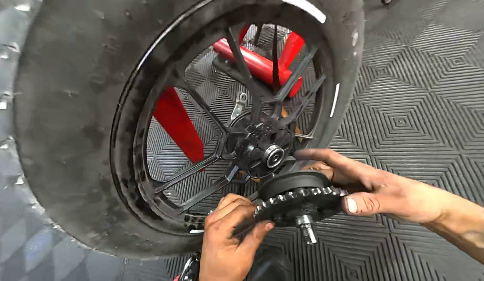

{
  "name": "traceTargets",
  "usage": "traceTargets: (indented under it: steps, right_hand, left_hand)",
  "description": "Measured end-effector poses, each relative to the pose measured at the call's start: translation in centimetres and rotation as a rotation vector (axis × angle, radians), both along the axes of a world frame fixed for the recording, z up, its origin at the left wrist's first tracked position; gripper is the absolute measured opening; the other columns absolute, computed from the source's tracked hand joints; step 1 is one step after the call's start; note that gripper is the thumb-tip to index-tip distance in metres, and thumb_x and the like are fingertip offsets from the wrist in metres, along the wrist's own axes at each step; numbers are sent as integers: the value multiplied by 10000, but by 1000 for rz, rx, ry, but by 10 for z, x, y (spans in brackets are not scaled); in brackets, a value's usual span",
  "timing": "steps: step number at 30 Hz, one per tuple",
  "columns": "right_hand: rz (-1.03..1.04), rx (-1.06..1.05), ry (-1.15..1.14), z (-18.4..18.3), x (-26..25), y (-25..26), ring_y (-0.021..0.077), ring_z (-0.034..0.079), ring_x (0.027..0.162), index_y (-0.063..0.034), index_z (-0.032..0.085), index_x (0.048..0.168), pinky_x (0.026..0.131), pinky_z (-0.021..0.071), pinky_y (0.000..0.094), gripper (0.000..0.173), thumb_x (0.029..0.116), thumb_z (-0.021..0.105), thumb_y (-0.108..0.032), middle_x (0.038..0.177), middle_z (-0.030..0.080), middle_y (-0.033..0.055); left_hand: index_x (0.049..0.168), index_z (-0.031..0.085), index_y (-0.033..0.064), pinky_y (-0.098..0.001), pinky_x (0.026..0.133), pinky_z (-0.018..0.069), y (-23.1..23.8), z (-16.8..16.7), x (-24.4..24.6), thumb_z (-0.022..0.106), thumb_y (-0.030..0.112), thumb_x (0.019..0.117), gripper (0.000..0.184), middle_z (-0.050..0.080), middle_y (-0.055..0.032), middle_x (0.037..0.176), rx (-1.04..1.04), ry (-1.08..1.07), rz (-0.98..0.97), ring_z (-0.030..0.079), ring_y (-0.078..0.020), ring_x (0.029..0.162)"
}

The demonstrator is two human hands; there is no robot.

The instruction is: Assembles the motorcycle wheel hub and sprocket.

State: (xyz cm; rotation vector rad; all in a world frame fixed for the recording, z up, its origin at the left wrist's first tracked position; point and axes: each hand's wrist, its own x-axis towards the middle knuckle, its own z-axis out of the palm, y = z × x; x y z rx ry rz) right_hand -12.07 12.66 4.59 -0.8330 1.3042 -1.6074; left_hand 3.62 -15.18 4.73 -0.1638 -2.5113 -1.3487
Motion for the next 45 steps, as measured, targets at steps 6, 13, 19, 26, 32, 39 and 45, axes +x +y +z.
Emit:
traceTargets:
  steps: [6, 13, 19, 26, 32, 39, 45]
  right_hand:
    - [61, -164, -84, -13, -31, -14, 274, 670, 1153, -158, 314, 1510, 926, 601, 368, 810, 904, 756, -464, 1329, 635, 146]
    - [-182, -228, -71, -40, -34, -16, 209, 679, 1136, -191, 481, 1298, 875, 603, 311, 523, 913, 761, -408, 1357, 628, 99]
    - [-489, -179, 45, -59, -17, -17, 148, 701, 991, -188, 683, 1096, 809, 616, 280, 265, 906, 784, -343, 1147, 703, 48]
    - [-692, -105, -2, -69, -1, -29, 158, 673, 936, -157, 727, 1063, 778, 609, 281, 211, 902, 786, -280, 1105, 664, 66]
    - [-701, -102, 30, -64, -8, -33, 149, 673, 842, -144, 737, 1034, 748, 600, 279, 193, 888, 802, -252, 964, 685, 62]
    - [-710, -78, 66, -71, -10, -38, 149, 684, 820, -143, 743, 1036, 745, 597, 277, 201, 891, 800, -270, 924, 712, 57]
    - [-732, -58, 103, -74, -11, -42, 181, 692, 839, -139, 740, 1002, 752, 612, 312, 197, 877, 810, -273, 936, 712, 53]
  left_hand:
    - [906, 756, 136, -280, 876, 580, -4, 16, -18, 764, 336, 935, 203, 738, 42, 880, -145, 148, -17, 690, -99, 970]
    - [922, 715, 82, -256, 890, 552, -1, 22, -33, 740, 316, 958, 238, 691, -9, 851, -142, 141, -96, 664, -114, 962]
    - [941, 750, 88, -240, 844, 539, -3, 35, -51, 725, 314, 969, 228, 702, -2, 859, -192, 55, -104, 653, -94, 941]
    - [940, 791, 129, -223, 777, 522, 1, 59, -73, 724, 312, 964, 196, 712, 55, 849, -295, -17, -44, 639, -43, 888]
    - [936, 765, 124, -218, 778, 521, -3, 61, -74, 723, 316, 964, 199, 697, 43, 843, -356, 19, -42, 639, -47, 899]
    - [939, 783, 131, -213, 763, 512, -2, 56, -75, 753, 302, 942, 174, 694, 52, 829, -338, 36, -17, 632, -44, 873]
    - [1102, 696, 251, -273, 868, 525, -7, 45, -73, 812, 429, 854, 327, 692, 83, 1116, -468, 184, 115, 622, -93, 1084]
